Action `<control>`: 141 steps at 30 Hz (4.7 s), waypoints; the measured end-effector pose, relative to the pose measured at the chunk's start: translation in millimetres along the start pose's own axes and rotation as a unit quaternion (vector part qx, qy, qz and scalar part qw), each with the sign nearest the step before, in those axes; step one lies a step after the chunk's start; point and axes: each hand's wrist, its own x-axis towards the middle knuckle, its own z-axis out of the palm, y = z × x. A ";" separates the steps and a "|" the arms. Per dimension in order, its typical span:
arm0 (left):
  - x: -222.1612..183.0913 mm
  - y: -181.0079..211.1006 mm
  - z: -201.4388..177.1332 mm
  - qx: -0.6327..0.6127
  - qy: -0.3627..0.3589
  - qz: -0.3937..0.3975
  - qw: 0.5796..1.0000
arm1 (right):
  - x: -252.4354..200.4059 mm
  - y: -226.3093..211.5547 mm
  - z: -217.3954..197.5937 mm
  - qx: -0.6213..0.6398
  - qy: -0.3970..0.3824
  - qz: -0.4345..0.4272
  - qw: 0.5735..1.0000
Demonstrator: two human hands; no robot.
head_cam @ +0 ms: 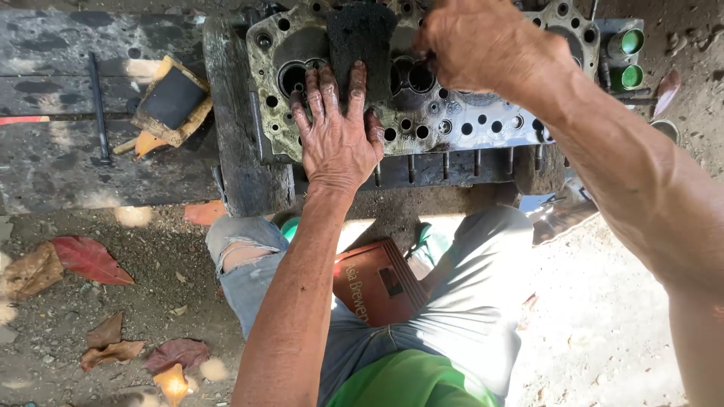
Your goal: Cleaning carbon deposits from an engine cylinder head using a scouring pad and a small tool
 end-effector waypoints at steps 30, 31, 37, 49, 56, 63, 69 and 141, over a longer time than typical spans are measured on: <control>0.6 0.3 -4.4 0.003 0.010 -0.005 1.000 | 22.0 -7.9 -3.0 -0.053 -0.112 0.024 0.992; 1.3 -0.8 -5.1 -0.003 0.016 -0.001 1.000 | 23.8 -4.3 1.1 -0.072 -0.096 0.027 0.992; 0.1 -1.9 1.9 -0.004 0.002 0.005 1.000 | 21.5 -1.1 10.0 -0.016 -0.127 0.031 0.991; -2.6 -1.7 3.8 -0.010 -0.007 -0.001 1.000 | 20.3 -5.0 33.8 0.004 -0.119 0.041 0.992; -1.9 -0.9 1.8 -0.011 0.010 -0.003 1.000 | 28.6 3.8 35.6 0.077 -0.133 0.040 0.987; -1.0 -1.1 2.9 -0.009 0.001 -0.004 1.000 | 18.1 -5.3 0.7 0.166 -0.138 0.133 0.967; 1.7 -0.8 -3.8 -0.005 0.018 0.003 1.000 | 17.0 -0.4 -8.9 0.194 -0.162 0.153 0.955; -2.2 -2.3 6.6 -0.006 -0.013 -0.005 1.000 | 4.4 4.2 26.0 0.044 -0.038 0.003 0.998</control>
